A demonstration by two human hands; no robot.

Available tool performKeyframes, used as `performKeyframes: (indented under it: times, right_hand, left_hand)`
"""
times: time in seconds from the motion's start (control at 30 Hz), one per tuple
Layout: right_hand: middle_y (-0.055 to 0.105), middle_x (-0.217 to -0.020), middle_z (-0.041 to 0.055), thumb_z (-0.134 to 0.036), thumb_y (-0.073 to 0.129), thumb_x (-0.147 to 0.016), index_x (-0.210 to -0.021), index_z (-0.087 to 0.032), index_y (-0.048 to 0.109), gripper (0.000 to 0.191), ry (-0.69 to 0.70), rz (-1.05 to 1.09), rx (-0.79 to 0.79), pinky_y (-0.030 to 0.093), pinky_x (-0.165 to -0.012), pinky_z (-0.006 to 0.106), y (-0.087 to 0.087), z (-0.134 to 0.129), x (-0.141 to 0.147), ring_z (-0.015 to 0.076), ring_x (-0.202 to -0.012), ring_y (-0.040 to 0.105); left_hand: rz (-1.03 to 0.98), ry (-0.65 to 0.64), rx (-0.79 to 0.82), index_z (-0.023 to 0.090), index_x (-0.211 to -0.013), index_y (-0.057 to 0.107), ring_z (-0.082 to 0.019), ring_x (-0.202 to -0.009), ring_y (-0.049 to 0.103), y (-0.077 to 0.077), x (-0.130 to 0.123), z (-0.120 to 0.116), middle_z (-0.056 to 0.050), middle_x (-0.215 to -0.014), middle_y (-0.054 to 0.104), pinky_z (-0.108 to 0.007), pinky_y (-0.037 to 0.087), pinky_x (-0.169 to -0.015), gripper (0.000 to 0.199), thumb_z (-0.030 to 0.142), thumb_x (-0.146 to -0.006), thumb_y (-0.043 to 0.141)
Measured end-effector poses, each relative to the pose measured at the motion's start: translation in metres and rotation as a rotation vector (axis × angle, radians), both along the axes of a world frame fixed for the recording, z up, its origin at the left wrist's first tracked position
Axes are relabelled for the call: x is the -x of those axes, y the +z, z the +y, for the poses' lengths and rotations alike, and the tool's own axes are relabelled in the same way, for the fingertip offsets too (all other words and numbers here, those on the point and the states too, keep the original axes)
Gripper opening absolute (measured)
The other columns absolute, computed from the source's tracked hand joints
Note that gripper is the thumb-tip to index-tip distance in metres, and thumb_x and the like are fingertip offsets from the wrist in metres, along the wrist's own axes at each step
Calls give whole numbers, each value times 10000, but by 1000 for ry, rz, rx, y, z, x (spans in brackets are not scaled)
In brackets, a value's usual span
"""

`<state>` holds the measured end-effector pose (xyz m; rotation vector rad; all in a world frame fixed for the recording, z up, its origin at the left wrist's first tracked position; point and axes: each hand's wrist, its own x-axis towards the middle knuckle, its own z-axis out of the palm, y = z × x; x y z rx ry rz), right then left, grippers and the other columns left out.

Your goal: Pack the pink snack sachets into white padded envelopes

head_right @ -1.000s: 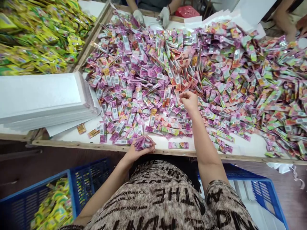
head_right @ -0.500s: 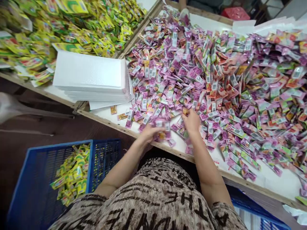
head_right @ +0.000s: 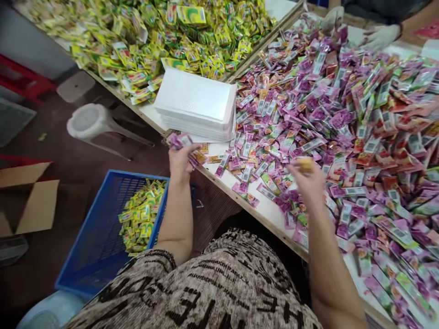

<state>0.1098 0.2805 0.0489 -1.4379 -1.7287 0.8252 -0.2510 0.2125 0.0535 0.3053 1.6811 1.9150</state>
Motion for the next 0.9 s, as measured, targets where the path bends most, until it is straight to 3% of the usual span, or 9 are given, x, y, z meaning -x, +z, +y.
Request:
performKeyframes:
  times: [0.07, 0.17, 0.27, 0.37, 0.47, 0.57, 0.67, 0.8, 0.9]
  right_hand:
    - [692, -942, 76, -366, 586, -908, -989, -215, 694, 202, 371, -108, -11, 532, -749, 365, -5, -8, 84, 210, -834, 668]
    - [663, -1055, 112, -182, 490, -944, -1082, -196, 702, 254, 780, -471, -147, 486, -753, 323, -7, -24, 197, 209, -900, 648]
    - [651, -1086, 155, -109, 448, -939, -1033, -106, 703, 272, 809, -584, -151, 464, -751, 335, -13, -26, 244, 224, -911, 643]
    - [661, -1053, 107, -151, 453, -959, -1032, -154, 707, 265, 653, -485, -127, 465, -769, 337, -21, -8, 212, 216, -918, 639]
    - [655, -1097, 74, -288, 494, -975, -1083, -198, 686, 239, 324, -155, -101, 490, -819, 327, -12, 22, 125, 193, -990, 630]
    - [678, -1025, 52, -424, 525, -951, -1088, -201, 656, 293, -36, 333, -102, 528, -811, 337, 13, 44, 29, 180, -944, 653]
    - [684, -917, 44, -508, 559, -916, -1037, -206, 639, 335, -189, 474, -101, 541, -764, 344, 34, 34, -29, 184, -859, 667]
    - [665, -811, 28, -512, 639, -862, -962, -200, 609, 329, -153, 468, 31, 542, -735, 334, 35, -31, -24, 178, -758, 654]
    - [675, -934, 51, -493, 580, -912, -987, -197, 609, 307, -102, 478, 79, 537, -836, 351, 18, -83, 7, 191, -872, 659]
  left_hand:
    - [19, 87, -62, 165, -650, 559, -134, -525, 610, 3, 20, 0, 50, -596, 591, -280, 537, -552, 288, 135, -464, 776]
    - [38, 36, -96, 157, -664, 573, -127, -553, 629, 5, 13, -12, 52, -621, 610, -271, 549, -583, 287, 146, -463, 778]
    - [32, 1, -53, 152, -738, 617, -114, -603, 648, 1, 1, -33, 53, -694, 653, -261, 563, -639, 358, 129, -439, 813]
    - [33, -79, 19, 149, -779, 625, -118, -610, 658, -8, -4, -45, 49, -726, 674, -265, 568, -646, 396, 124, -446, 837]
    - [-1, -296, 36, 146, -801, 632, -141, -642, 678, -9, -22, -42, 18, -730, 697, -271, 566, -655, 356, 149, -513, 842]
    - [-59, -552, -18, 156, -856, 670, -162, -715, 691, 5, -58, -32, -23, -813, 737, -281, 569, -679, 305, 184, -598, 829]
    - [-160, -811, -59, 154, -916, 711, -215, -860, 712, 23, -104, -20, -72, -966, 756, -344, 587, -782, 274, 216, -664, 800]
    - [-343, -1075, -81, 153, -1028, 724, -296, -1139, 656, 27, -166, -17, -107, -1166, 723, -430, 539, -983, 373, 213, -665, 785]
    - [-391, -1110, -27, 174, -1064, 711, -310, -1195, 628, 12, -203, -32, -90, -1153, 730, -435, 518, -1015, 453, 226, -623, 806]
